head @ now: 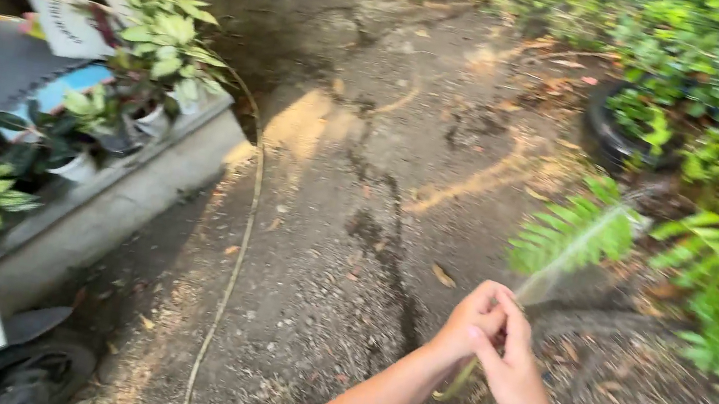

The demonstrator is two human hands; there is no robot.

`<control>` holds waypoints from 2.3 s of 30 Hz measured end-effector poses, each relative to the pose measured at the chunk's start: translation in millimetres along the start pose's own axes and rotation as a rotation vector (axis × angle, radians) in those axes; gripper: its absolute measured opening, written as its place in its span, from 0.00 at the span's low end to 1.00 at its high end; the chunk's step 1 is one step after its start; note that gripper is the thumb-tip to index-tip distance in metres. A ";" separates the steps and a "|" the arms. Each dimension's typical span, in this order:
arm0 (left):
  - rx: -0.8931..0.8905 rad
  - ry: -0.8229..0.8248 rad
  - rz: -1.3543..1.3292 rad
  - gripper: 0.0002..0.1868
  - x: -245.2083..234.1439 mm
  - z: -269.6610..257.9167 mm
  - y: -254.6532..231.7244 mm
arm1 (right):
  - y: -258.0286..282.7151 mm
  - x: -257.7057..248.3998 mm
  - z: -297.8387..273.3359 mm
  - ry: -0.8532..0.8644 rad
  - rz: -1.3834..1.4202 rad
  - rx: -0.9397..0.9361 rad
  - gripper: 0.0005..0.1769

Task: Watering several potted and ground plants using a garden hose.

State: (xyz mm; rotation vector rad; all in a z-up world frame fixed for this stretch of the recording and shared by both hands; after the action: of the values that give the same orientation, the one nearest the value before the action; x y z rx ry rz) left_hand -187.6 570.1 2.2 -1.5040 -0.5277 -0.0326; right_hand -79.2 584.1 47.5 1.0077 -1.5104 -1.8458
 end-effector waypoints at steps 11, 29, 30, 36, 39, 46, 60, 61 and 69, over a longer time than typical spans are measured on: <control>0.146 0.172 0.228 0.14 -176.8 125.7 -28.3 | -47.0 62.5 188.7 -0.007 -0.049 -0.117 0.41; -0.016 0.085 0.111 0.07 -313.4 308.3 -125.2 | -14.2 79.2 429.1 0.061 -0.019 -0.114 0.43; -0.028 0.077 0.181 0.07 -319.9 328.8 -130.8 | -14.1 74.1 449.1 0.050 0.010 -0.139 0.43; 0.121 0.163 0.419 0.06 -338.7 502.7 -177.6 | -45.6 14.9 599.8 -0.039 0.179 -0.218 0.45; 0.098 0.172 0.616 0.05 -316.0 578.7 -247.2 | -22.1 -34.5 675.9 -0.060 0.236 -0.283 0.46; 0.101 0.251 0.595 0.06 -305.1 669.7 -312.7 | 2.9 -85.8 765.1 -0.047 0.328 -0.356 0.48; 0.017 0.364 0.492 0.06 -491.6 810.9 -222.4 | -125.3 -42.0 937.6 0.022 0.311 -0.057 0.50; 0.025 0.352 0.499 0.06 -512.7 821.5 -225.0 | -123.6 -33.7 960.7 0.035 0.312 -0.067 0.50; -0.028 -0.005 0.220 0.06 -617.5 875.4 -241.5 | -95.7 -3.1 1086.2 0.227 0.269 -0.019 0.46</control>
State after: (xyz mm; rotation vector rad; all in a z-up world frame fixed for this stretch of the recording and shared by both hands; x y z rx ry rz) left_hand -1090.2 1195.6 -8.4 -1.5822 -0.3649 0.1356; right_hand -963.4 1222.1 52.3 0.9205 -1.4120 -1.5034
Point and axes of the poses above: each hand's wrist, its own z-axis towards the middle knuckle, its own x-axis out of the palm, y = z × x, the point moved 2 cm from there along z, towards the middle knuckle, and after that the axes turned 10 degrees about y, right-handed, at the moved point
